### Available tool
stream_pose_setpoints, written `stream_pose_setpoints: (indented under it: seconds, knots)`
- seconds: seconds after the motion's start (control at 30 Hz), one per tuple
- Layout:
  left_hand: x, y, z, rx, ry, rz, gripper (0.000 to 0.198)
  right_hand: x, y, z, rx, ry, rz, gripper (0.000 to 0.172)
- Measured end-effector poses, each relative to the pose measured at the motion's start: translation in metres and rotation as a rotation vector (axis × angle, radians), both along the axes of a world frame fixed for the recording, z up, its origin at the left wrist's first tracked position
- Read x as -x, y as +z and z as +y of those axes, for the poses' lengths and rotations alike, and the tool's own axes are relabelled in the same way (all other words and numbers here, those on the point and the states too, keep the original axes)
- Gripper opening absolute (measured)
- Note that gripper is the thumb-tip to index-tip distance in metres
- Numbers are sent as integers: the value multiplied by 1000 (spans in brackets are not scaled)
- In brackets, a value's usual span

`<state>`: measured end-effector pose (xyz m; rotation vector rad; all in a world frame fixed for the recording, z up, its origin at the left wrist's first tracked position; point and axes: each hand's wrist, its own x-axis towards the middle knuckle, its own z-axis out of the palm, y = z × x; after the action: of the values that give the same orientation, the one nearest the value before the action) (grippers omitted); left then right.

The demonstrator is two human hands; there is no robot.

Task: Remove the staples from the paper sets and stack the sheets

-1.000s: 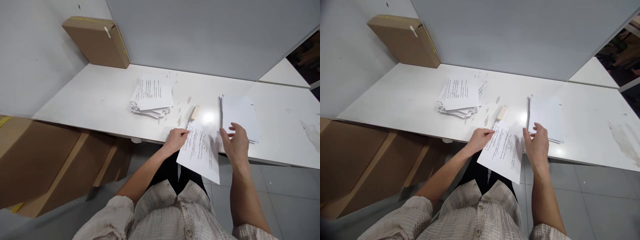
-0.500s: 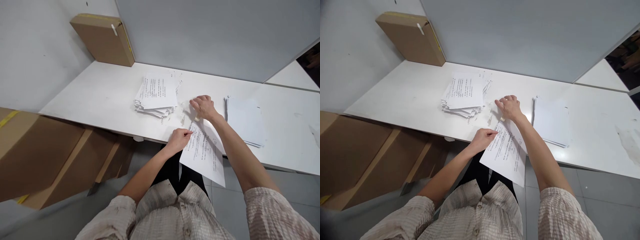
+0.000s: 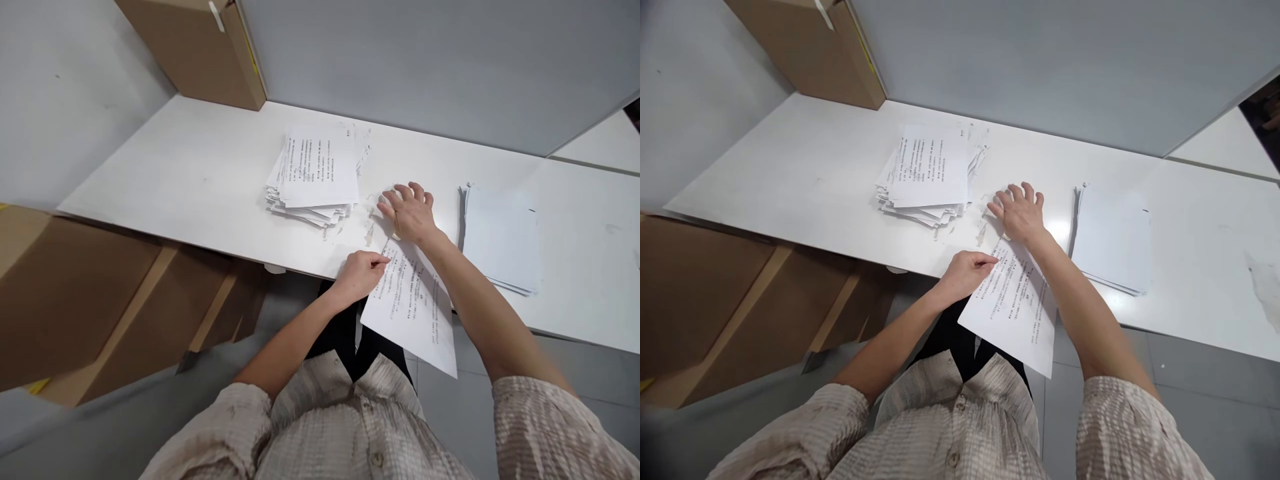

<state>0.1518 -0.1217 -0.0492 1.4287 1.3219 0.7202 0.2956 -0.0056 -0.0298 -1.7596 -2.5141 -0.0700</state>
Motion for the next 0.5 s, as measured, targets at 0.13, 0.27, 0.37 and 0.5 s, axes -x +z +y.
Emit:
stream_pose_setpoints:
  seconds: [0.13,0.27,0.37,0.5]
  knots:
    - [1,3,1,8,5,-5,26,1,2,-2,-41,13,-27,54]
    - [1,6,-1,-5,9,0,27,-2,3,2,47,13,43,55]
    - [0,7,-2,-22,9,-10,27,-5,1,10,116,12,114,58]
    - [4,8,-12,-17,1,-20,26,-12,13,14,95,-23,330,57]
